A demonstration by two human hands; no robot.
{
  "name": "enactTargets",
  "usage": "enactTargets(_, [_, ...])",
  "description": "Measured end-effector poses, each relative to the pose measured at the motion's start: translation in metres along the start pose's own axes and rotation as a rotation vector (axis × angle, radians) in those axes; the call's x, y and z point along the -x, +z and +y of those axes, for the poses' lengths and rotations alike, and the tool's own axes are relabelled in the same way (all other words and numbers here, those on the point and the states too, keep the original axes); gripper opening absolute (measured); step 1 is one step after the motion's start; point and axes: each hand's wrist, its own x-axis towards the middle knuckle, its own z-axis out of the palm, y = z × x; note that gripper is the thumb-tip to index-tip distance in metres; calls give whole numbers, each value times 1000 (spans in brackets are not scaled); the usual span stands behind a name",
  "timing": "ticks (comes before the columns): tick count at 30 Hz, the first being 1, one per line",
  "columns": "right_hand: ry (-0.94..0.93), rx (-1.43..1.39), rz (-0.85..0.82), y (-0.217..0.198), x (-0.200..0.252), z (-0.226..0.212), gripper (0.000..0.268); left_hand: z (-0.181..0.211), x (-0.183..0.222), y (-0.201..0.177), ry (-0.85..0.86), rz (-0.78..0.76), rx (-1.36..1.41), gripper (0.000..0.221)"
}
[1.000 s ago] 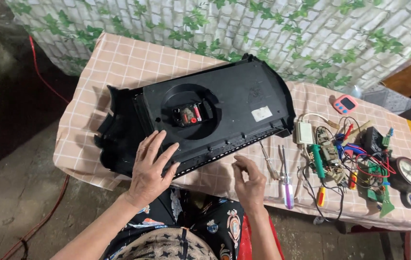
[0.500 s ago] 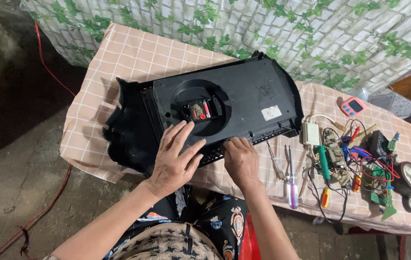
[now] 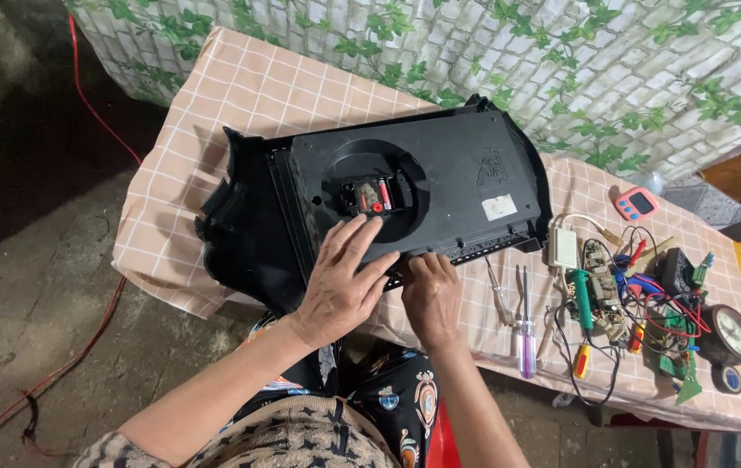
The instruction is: Reassembling a decorative wall clock by attaching the back frame and securing components with a screwdriver.
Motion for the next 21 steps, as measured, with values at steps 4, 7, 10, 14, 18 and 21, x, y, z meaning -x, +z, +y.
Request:
enactTargets(4, [96, -82, 65, 6, 10, -11, 6, 3, -6, 3, 35, -26, -37, 32])
enactTargets(7, [348, -196, 143, 16, 15, -13, 10, 6, -6, 3, 16, -8, -49, 29])
enactTargets(10, [604, -371, 136, 31, 20, -9, 8, 7, -6, -1, 2, -16, -42, 28])
enactTargets(14, [592, -244, 153, 36, 21, -1, 15, 4, -5, -2, -18, -19, -23, 26])
enactTargets(18, [361, 50, 191, 38, 22, -2, 20, 2, -3, -3, -23, -21, -20, 26])
enactTargets(21, [388, -75, 176, 31, 22, -3, 17, 2, 0, -5, -37, -14, -20, 25])
